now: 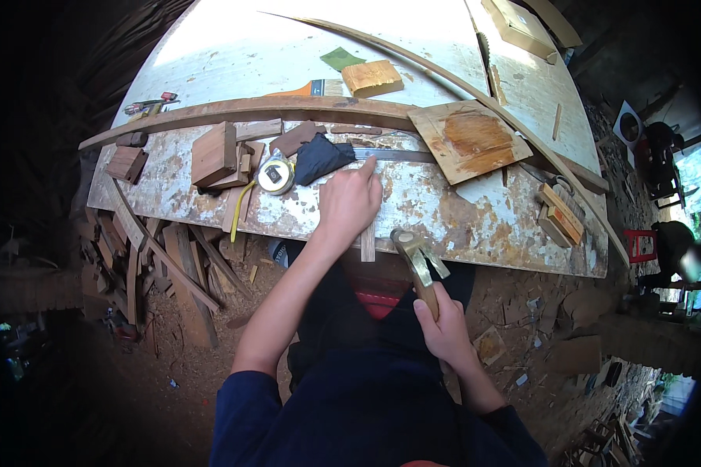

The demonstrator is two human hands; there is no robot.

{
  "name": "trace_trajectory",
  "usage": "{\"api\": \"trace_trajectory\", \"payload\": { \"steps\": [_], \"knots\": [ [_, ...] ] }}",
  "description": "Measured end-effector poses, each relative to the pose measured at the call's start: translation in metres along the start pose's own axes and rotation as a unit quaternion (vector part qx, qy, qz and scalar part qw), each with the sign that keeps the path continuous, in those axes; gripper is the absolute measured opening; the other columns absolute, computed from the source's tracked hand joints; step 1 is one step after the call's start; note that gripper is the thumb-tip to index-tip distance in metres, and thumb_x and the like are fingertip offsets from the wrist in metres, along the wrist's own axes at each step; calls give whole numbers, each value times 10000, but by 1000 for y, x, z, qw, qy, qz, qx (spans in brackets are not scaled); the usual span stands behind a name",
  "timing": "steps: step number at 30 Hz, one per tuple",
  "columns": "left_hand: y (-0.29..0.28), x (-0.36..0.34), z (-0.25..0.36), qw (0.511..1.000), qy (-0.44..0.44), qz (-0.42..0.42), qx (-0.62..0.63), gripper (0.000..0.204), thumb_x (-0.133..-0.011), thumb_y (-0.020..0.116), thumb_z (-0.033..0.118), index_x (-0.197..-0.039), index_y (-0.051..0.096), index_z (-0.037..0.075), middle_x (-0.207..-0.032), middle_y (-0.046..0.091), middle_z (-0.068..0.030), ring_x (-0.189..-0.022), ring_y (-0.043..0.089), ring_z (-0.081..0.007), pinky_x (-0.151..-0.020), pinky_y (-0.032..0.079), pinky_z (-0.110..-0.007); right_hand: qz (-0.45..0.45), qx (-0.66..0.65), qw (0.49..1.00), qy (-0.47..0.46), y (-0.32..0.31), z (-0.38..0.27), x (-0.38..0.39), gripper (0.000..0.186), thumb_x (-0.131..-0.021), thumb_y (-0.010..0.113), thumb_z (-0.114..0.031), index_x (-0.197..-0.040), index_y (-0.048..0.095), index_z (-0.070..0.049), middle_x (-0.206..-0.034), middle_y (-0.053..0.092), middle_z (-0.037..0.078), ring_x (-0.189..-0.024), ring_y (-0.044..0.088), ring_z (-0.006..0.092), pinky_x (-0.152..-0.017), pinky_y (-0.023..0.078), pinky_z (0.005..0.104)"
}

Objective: Using a small handsaw to cut a piece of wood on a workbench.

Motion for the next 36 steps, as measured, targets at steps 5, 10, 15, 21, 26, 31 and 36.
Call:
{"api": "trace_trajectory", "payload": {
  "steps": [5,10,15,21,26,31,36],
  "knots": [
    [0,0,0,999,-14,9,33,362,-931,616,225,-1247,707,73,-786,692,-264,-740,695,-423,-693,543,-504,55,26,991,-116,2,7,6,287,-980,608,-182,-1159,594,42,-678,592,152,-591,631,288,-587,467,381],
    [2,0,-4,999,-2,24,22,356,-930,612,228,-1237,712,78,-778,694,-252,-735,696,-417,-690,544,-501,15,-10,999,-28,-3,-6,3,240,-996,592,-162,-1157,595,16,-674,578,138,-583,629,269,-583,463,366],
    [3,0,1,999,7,36,20,350,-928,596,222,-1202,718,40,-742,694,-236,-697,697,-406,-660,560,-515,34,8,997,-63,0,9,-8,248,-994,601,-164,-1153,592,26,-691,600,143,-609,650,285,-593,485,380],
    [4,1,2,998,16,53,17,340,-921,597,212,-1184,723,36,-740,696,-231,-687,698,-401,-651,566,-505,22,-40,999,-12,0,3,3,222,-1004,600,-189,-1112,591,4,-705,619,179,-641,686,332,-592,490,406],
    [3,0,6,999,-31,14,3,330,-920,615,230,-1185,729,69,-780,697,-251,-733,697,-417,-691,549,-501,-50,-27,995,78,-5,4,-9,313,-987,616,-174,-1198,588,56,-736,651,182,-670,703,335,-625,515,388],
    [5,2,4,999,-18,40,32,311,-917,618,228,-1153,735,63,-765,690,-260,-725,698,-418,-692,557,-499,46,-49,994,-84,0,1,-2,217,-1014,590,-203,-1101,595,-5,-694,613,177,-679,706,336,-600,487,412],
    [4,2,11,999,-8,30,18,294,-919,615,233,-1126,734,63,-752,690,-251,-713,698,-415,-691,562,-500,-11,-62,998,32,-12,-4,-3,242,-1026,566,-180,-1160,594,19,-645,569,56,-546,573,162,-526,437,300]
  ]
}}
Point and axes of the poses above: each hand's wrist, its own x-axis away from the middle knuckle, its own y-axis out of the palm, z = x × y, the point moved 1 cm from there along -x, towards the middle knuckle
